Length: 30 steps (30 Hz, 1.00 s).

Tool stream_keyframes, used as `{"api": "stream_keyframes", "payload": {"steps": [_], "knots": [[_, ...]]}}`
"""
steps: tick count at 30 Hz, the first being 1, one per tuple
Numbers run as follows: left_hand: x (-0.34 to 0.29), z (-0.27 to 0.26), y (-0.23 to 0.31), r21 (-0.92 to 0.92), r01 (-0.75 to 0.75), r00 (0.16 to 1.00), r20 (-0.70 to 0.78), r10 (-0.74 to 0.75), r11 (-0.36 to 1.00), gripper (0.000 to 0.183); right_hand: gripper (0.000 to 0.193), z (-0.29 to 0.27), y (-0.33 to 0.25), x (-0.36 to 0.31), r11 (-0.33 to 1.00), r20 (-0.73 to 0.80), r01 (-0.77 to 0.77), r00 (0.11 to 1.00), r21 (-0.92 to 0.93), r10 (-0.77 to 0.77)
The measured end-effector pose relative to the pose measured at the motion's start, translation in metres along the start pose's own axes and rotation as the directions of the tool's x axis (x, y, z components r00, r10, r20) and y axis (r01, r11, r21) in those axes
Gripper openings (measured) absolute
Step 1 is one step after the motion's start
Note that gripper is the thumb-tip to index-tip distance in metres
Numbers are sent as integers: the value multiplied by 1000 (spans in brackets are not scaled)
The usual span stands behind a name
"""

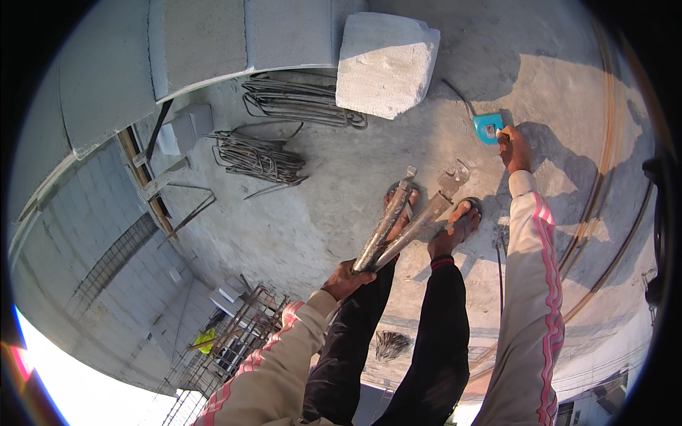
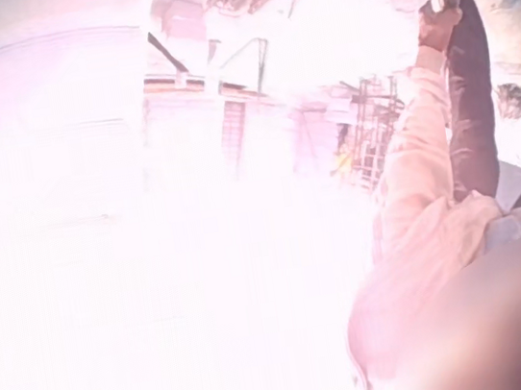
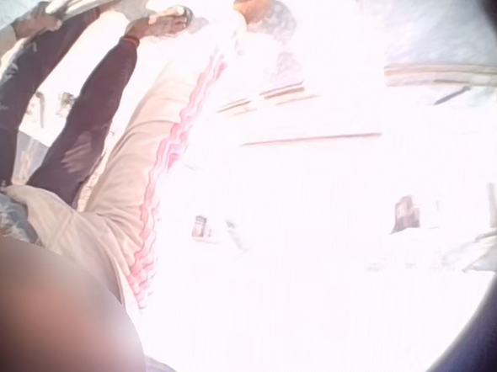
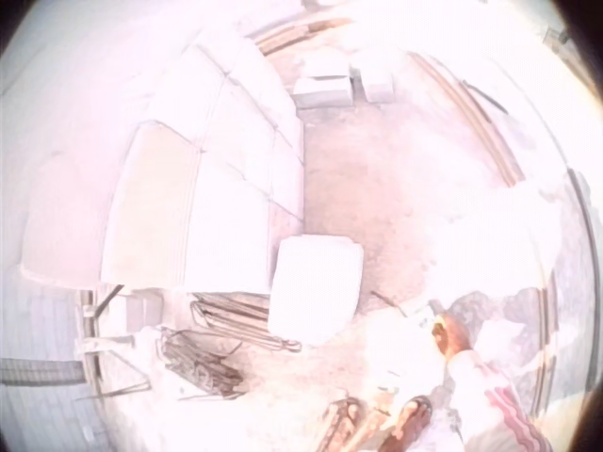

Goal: The person measures a rebar column with a tape measure, then picks up metal rods and a bundle of rebar stirrups. They walk across the construction site and use a hand axe to split a small piece of wood into smaller pieces.

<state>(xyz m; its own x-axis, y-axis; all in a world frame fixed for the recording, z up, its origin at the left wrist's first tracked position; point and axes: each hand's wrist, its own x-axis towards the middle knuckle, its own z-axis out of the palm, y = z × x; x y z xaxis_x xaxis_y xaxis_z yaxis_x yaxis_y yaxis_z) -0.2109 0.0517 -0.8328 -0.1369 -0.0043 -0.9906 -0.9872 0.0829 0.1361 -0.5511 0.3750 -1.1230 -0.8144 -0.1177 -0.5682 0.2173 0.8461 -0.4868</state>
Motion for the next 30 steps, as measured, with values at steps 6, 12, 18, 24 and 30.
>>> {"api": "stream_keyframes", "payload": {"steps": [6,12,18,24,30], "knots": [[-5,2,5,-16,-85,996,-6,85,996,31,22,-3,-2,-6,996,-58,-45,997,79,50],[-15,9,8,31,-88,996,-20,88,996,34,12,17,11,-93,744,264,-274,955,609,135],[-36,19,18,86,-155,988,5,155,984,43,22,6,-46,-253,694,656,-487,754,530,28],[-73,40,41,149,-282,956,-36,291,948,56,65,-61,-139,-368,724,821,-480,531,495,-209],[-120,56,63,304,-292,956,53,289,907,57,51,-116,-184,-412,648,777,-554,623,522,-93]]}}
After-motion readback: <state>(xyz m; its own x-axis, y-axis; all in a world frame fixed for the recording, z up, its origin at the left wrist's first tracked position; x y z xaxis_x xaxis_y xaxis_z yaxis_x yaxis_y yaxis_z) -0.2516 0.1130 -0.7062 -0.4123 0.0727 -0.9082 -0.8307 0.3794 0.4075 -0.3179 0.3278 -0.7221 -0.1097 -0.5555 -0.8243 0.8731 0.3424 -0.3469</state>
